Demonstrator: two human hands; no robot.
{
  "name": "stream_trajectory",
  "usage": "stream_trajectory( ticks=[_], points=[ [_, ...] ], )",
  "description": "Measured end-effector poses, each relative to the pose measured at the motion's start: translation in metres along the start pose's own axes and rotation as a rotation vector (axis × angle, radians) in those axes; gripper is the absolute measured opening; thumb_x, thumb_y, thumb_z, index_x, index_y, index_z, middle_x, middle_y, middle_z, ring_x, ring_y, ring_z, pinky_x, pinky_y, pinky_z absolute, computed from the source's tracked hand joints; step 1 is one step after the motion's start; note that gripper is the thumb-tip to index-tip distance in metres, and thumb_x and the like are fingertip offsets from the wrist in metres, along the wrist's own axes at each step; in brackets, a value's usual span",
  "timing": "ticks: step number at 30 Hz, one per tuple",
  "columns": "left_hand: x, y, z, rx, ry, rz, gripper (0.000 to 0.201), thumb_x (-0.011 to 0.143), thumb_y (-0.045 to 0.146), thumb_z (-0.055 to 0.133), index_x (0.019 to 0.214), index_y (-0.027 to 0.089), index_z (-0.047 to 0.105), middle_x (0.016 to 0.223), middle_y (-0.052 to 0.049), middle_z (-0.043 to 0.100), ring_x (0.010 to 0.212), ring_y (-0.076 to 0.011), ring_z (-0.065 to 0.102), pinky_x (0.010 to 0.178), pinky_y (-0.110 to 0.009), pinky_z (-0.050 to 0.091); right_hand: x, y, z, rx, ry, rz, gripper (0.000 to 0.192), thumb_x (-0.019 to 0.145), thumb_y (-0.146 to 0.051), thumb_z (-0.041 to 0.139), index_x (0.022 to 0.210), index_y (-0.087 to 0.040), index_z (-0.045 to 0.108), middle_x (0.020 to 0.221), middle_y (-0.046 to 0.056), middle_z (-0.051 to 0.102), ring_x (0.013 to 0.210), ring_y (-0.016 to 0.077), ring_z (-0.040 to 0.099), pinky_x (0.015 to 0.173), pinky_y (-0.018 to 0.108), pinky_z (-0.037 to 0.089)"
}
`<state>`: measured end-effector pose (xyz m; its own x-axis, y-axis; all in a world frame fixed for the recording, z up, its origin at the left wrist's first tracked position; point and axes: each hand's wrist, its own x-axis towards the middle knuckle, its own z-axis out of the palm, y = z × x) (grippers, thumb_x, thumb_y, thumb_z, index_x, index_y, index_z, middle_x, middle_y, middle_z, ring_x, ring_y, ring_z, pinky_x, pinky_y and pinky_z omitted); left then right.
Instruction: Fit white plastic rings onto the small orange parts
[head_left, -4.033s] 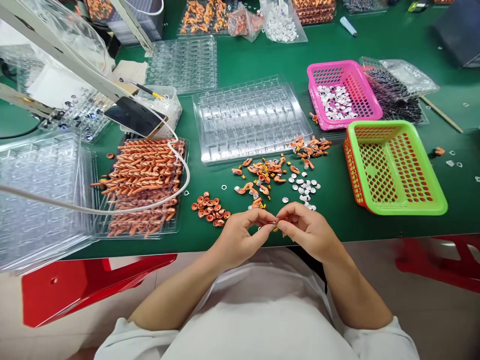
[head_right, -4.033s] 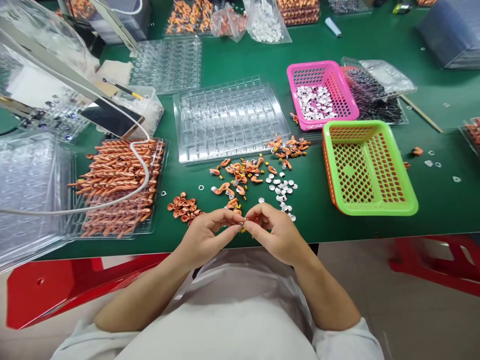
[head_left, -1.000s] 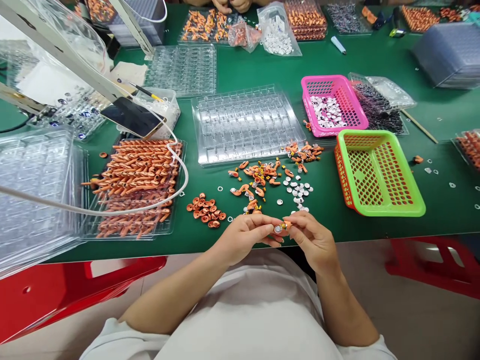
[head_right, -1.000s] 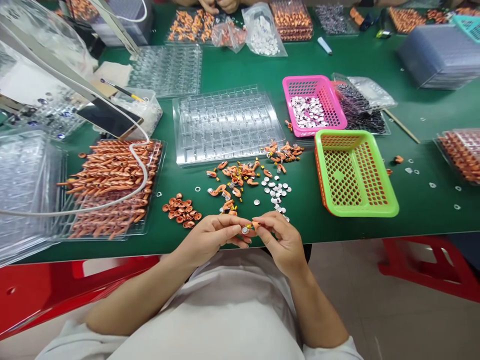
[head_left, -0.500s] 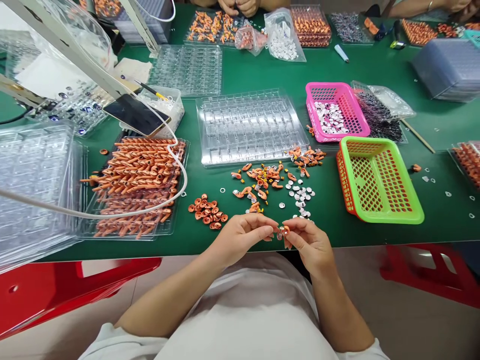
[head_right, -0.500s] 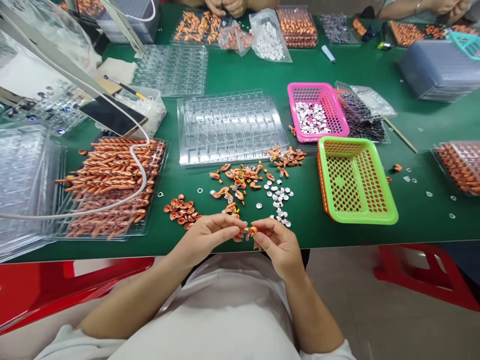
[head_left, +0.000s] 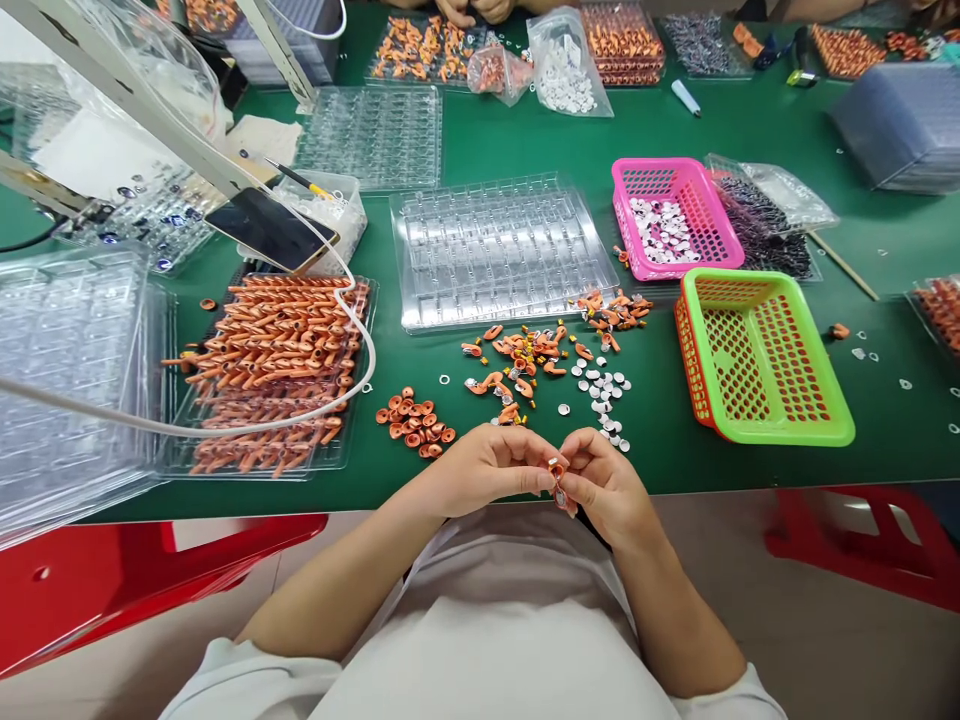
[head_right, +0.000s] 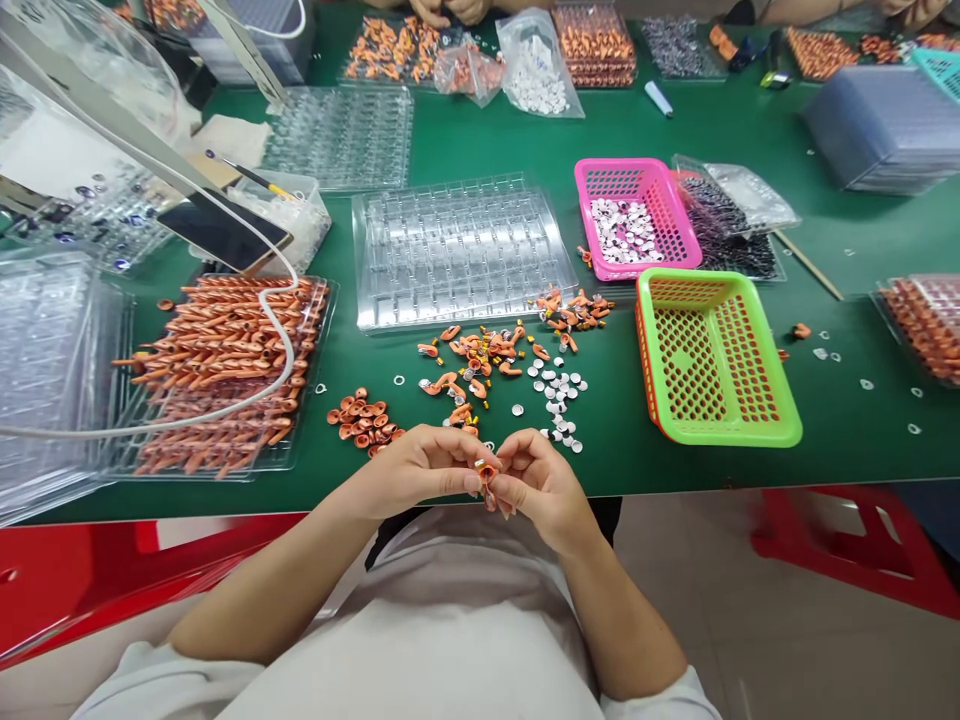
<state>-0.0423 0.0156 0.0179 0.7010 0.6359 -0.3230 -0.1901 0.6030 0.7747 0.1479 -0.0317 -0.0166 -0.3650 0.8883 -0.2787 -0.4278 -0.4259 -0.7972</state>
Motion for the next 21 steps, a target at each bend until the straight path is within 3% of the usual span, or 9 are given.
stream_trajectory(
  ticks=[3,6,11,17,21],
  points=[
    [0.000,-0.002,0.001,0.049,0.025,-0.012,0.016,0.081,0.023,0.074,0.093,0.013,0.073,0.082,-0.006,0.073,0.079,-0.0180,0.071,0.075,-0.028,0.054,-0.004,-0.006,-0.006,-0.182,-0.029,-0.052,0.019,0.088,-0.032,0.070,0.102,-0.023,0.060,0.084,0.001,0.064,0.069,0.0134,0.063,0.060,0.025,0.054],
    [0.000,-0.005,0.000,0.130,0.057,-0.026,0.015,0.080,0.023,0.074,0.091,0.013,0.073,0.079,-0.005,0.073,0.074,-0.0149,0.068,0.072,-0.025,0.052,-0.007,-0.017,-0.011,-0.443,-0.022,-0.200,0.025,0.092,-0.029,0.065,0.117,-0.027,0.061,0.092,0.002,0.061,0.080,0.0152,0.061,0.070,0.029,0.054],
    [0.001,-0.006,0.001,0.230,0.032,-0.029,0.015,0.082,0.026,0.071,0.090,0.014,0.073,0.080,-0.005,0.074,0.075,-0.0150,0.066,0.074,-0.026,0.051,-0.005,-0.035,-0.010,-0.841,-0.113,-0.394,0.029,0.093,-0.023,0.062,0.121,-0.032,0.064,0.095,0.003,0.057,0.077,0.0137,0.058,0.070,0.027,0.052],
    [-0.002,-0.002,0.007,0.478,0.115,0.000,0.022,0.085,0.032,0.067,0.095,0.014,0.074,0.083,-0.006,0.074,0.077,-0.0173,0.066,0.072,-0.025,0.051,-0.001,-0.036,-0.005,-0.965,-0.089,-0.545,0.023,0.093,-0.016,0.060,0.111,-0.029,0.067,0.091,0.003,0.061,0.081,0.0153,0.062,0.069,0.027,0.053],
    [-0.005,-0.004,0.011,0.755,0.252,0.162,0.019,0.090,0.029,0.062,0.098,0.019,0.075,0.085,-0.005,0.074,0.077,-0.0165,0.065,0.072,-0.025,0.050,-0.002,-0.026,-0.006,-0.946,0.024,-0.592,0.026,0.093,-0.013,0.060,0.111,-0.030,0.067,0.091,0.003,0.067,0.083,0.0169,0.065,0.070,0.029,0.053]
  ],
)
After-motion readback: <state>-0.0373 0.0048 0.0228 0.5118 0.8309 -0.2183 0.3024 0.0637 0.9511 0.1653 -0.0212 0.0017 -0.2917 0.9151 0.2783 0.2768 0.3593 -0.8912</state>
